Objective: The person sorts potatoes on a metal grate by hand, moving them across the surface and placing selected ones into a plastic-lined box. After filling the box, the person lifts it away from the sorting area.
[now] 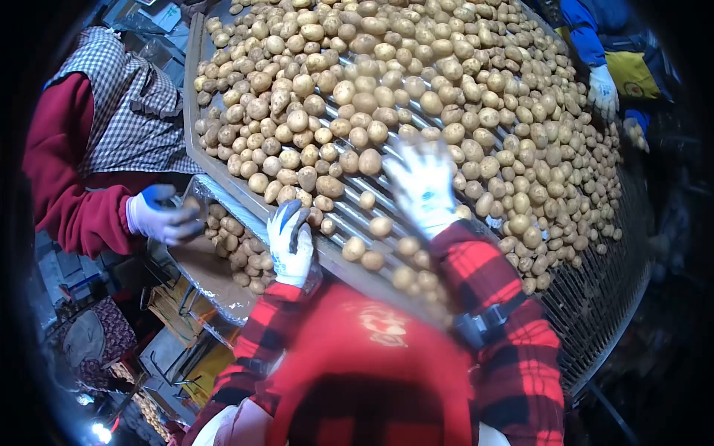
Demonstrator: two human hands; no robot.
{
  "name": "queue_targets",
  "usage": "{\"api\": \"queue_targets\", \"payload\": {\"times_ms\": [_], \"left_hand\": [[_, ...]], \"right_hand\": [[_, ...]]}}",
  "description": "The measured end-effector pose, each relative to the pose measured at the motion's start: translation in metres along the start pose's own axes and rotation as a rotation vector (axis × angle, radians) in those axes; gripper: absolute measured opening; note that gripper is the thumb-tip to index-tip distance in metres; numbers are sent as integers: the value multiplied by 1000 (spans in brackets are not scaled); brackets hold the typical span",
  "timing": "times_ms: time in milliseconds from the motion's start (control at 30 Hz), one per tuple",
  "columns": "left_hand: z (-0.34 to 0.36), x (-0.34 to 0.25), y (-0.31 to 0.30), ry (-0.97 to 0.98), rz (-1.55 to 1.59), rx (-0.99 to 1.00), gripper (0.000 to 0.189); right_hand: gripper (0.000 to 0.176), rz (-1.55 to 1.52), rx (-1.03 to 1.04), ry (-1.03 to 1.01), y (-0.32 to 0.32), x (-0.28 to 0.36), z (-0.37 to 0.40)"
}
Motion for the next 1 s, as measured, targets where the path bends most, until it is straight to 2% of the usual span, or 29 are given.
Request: {"api": "queue_targets", "payload": {"times_ms": [67,100,167,233,267,300,333,367,400,433,500,533,567,600,633,667,700,733,767,800,833,900,933,967,1000], "left_hand": [[-1,-6,10,36,93,-39,33],[-3,-9,11,44,112,-1,34],[-6,-19,10,28,177,75,35],[-6,-22,6,19,154,117,36],[-5,-24,1,-6,141,126,34],[-2,-26,-4,-32,131,137,33],[4,-23,-4,-33,133,132,33],[14,-16,-1,-115,206,103,32],[21,-15,-1,-198,277,81,31],[26,-16,2,-195,281,89,31],[27,-19,10,-633,826,225,34],[19,-26,1,-815,1039,409,44],[10,-36,-6,-808,1043,403,44],[5,-46,-10,-1022,1266,366,48],[5,-50,-10,-1243,1488,320,51],[9,-35,-10,-1214,1582,447,50],[10,-32,-10,-1219,1585,452,50],[11,-32,-8,-1228,1594,461,49],[12,-30,-6,-1237,1602,473,48],[21,-5,5,-1118,2039,695,48],[20,-13,3,-1113,2037,727,48],[18,-33,-7,-1082,1409,599,52],[22,-22,-3,-938,1212,705,54],[26,-26,-2,-933,1200,729,54],[29,-29,-2,-1028,1304,632,53]], "right_hand": [[43,-164,142,-174,12,29,-20],[40,-207,114,-266,40,37,-26],[33,-13,189,-288,67,53,-47],[29,106,467,-251,68,68,-66],[26,267,406,-292,67,74,-67],[26,266,405,-294,66,76,-62],[25,240,455,-272,64,74,-56],[25,215,507,-253,61,68,-50],[32,112,407,-190,66,61,-40],[30,66,385,-173,75,57,-34],[26,-132,280,-50,69,55,-35],[21,-198,115,38,66,56,-28],[18,-265,-46,115,57,59,-21],[17,-426,260,158,30,61,-28],[19,-544,647,38,13,64,-28],[21,-638,467,-62,2,65,-19],[24,-724,278,-152,-5,66,-12],[24,-558,384,-137,13,64,-24],[32,-501,63,-130,20,62,-32],[30,-347,143,-161,30,63,-45],[28,-185,219,-182,48,60,-56],[20,-104,154,-193,114,59,-68],[18,12,275,-209,109,67,-83],[17,116,398,-222,102,73,-94],[18,221,273,-265,103,74,-94]]}}
Point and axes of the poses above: each hand's wrist, its own z-axis away from the middle knuckle, its own y-axis out of the palm, x = y × z, the point moved 1 cm from there along -z, towards the middle knuckle, and after that the axes turned 5 degrees about -y, right-handed, at the moved point
